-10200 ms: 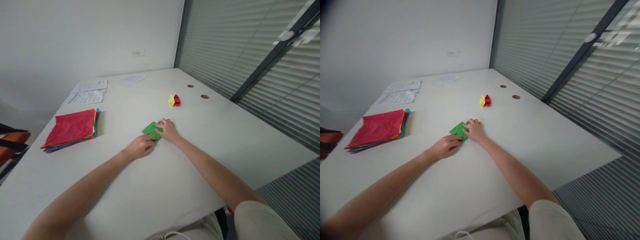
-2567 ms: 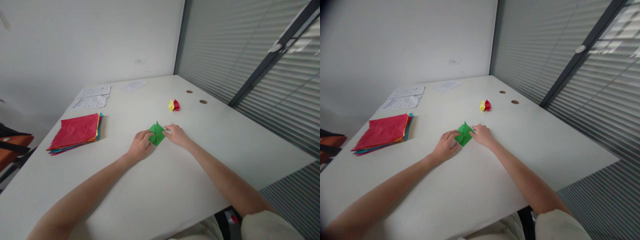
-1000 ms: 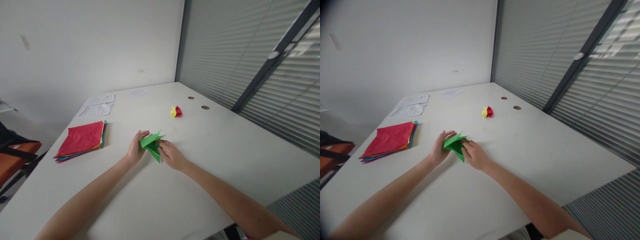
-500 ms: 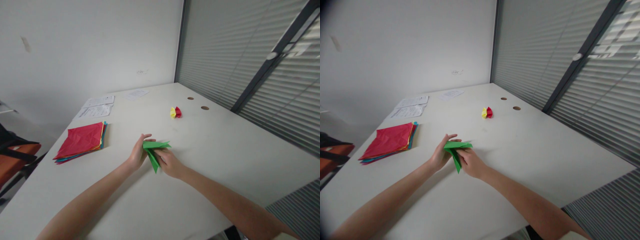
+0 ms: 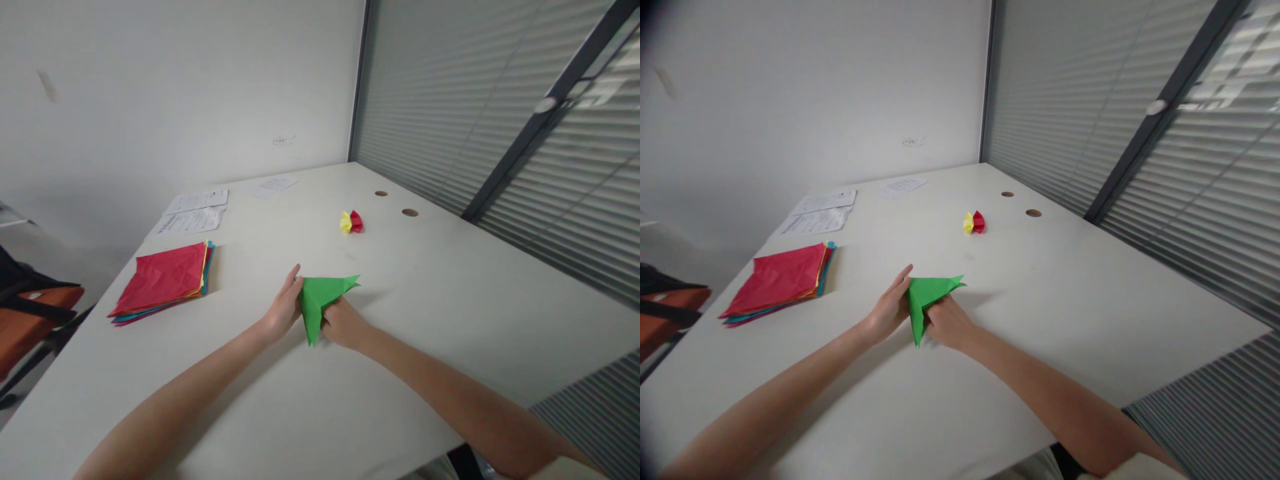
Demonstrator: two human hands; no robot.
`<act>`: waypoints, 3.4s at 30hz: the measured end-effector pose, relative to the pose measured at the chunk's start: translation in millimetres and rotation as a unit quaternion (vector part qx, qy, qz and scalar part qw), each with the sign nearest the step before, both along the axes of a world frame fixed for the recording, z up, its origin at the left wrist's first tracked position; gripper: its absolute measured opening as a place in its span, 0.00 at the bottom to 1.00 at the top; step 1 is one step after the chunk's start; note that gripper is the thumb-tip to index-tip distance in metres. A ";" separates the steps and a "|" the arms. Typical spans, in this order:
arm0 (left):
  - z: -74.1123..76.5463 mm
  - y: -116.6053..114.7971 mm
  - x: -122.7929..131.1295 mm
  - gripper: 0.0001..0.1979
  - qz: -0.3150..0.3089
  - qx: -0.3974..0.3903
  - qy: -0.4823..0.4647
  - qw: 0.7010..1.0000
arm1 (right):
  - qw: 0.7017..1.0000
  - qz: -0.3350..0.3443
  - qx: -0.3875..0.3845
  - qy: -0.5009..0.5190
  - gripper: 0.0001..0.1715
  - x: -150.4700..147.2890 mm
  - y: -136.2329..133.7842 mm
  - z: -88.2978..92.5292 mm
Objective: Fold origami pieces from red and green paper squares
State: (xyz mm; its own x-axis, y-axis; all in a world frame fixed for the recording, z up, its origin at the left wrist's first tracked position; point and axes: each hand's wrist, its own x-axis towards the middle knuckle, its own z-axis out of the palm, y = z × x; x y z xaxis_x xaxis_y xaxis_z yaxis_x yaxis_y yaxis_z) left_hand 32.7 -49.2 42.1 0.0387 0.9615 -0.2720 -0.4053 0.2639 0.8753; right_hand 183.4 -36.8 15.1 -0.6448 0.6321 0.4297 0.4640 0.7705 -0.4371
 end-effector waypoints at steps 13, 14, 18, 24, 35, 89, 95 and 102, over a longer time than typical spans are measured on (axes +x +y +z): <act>8.8 2.0 -4.2 0.18 -0.008 0.059 -0.015 0.998 | 0.996 0.012 0.069 0.052 0.12 13.0 13.1 -0.3; 8.3 3.1 -5.5 0.17 0.003 0.066 -0.016 0.998 | 0.995 -0.001 0.065 0.082 0.12 13.5 14.2 0.8; 3.1 10.1 -12.8 0.19 0.052 0.088 0.004 0.995 | 0.957 -0.111 -0.002 0.269 0.08 13.8 20.0 4.5; -8.1 15.3 -18.3 0.19 0.070 0.152 0.146 0.975 | 0.827 -0.149 -0.316 0.440 0.40 10.2 34.7 1.8; -5.8 10.4 -14.9 0.23 -0.008 0.156 0.172 0.973 | 0.749 -0.107 -0.386 0.528 0.21 6.9 33.4 4.7; -1.0 10.1 -23.4 0.20 -0.189 0.156 0.299 0.922 | 0.958 -0.026 -0.200 0.202 0.09 32.6 39.5 31.0; -9.7 26.5 -40.0 0.15 -0.182 0.137 0.301 0.926 | 0.922 -0.119 -0.235 0.285 0.11 45.5 59.5 26.9; -15.5 36.6 -45.3 0.18 -0.146 0.133 0.254 0.947 | 0.898 -0.177 -0.248 0.317 0.13 49.4 70.5 15.2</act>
